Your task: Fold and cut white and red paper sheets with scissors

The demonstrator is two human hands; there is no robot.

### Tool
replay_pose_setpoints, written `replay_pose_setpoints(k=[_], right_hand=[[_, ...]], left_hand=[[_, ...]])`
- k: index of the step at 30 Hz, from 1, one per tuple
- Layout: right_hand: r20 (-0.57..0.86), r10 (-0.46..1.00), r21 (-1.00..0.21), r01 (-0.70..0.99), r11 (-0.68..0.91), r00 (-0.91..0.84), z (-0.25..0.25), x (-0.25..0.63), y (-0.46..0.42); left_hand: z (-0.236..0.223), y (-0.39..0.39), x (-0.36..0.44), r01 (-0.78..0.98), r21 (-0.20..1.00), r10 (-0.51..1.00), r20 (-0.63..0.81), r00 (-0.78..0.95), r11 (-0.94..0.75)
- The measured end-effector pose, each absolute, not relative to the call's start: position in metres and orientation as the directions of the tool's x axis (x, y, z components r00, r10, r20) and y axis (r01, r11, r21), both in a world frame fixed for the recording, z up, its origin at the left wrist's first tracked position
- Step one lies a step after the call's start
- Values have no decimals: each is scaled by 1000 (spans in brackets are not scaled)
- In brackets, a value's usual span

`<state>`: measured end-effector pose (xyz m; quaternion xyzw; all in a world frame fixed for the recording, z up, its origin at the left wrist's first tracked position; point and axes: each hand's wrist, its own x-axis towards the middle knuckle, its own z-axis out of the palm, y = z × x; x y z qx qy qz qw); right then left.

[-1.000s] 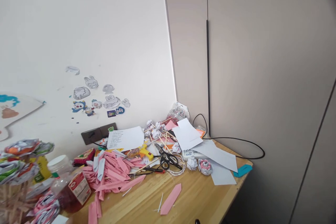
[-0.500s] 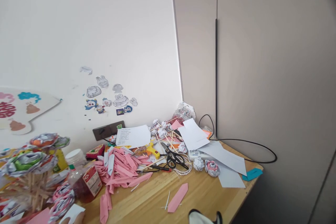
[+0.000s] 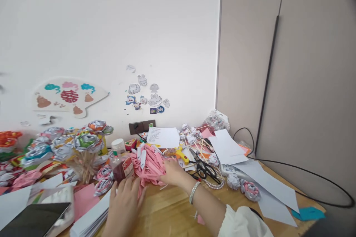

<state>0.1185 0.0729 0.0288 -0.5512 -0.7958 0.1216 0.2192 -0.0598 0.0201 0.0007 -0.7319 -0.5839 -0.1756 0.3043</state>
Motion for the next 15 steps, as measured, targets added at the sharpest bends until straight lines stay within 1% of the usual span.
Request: replay_pose_setpoints(k=[2,5,8,12,15], right_hand=[[200,944,-415,849,325,-264,21,110,87],[173,965,-384,888,252,-199,9,90,95],[215,970,-366,911,189,-114,-1,72,98],[300,951,-402,895,194,-71,-8,63,104],[322,942,-418,878,235,-98,-10,63,108]], left_hand=[[-9,19,-57,961,-244,750,609,256,-130],[-22,15,-56,961,-242,795,554,249,-132],[-30,12,-55,967,-219,856,469,219,-127],[-42,13,-54,970,-161,892,388,231,-181],[-54,17,-54,961,-89,866,418,273,-260]])
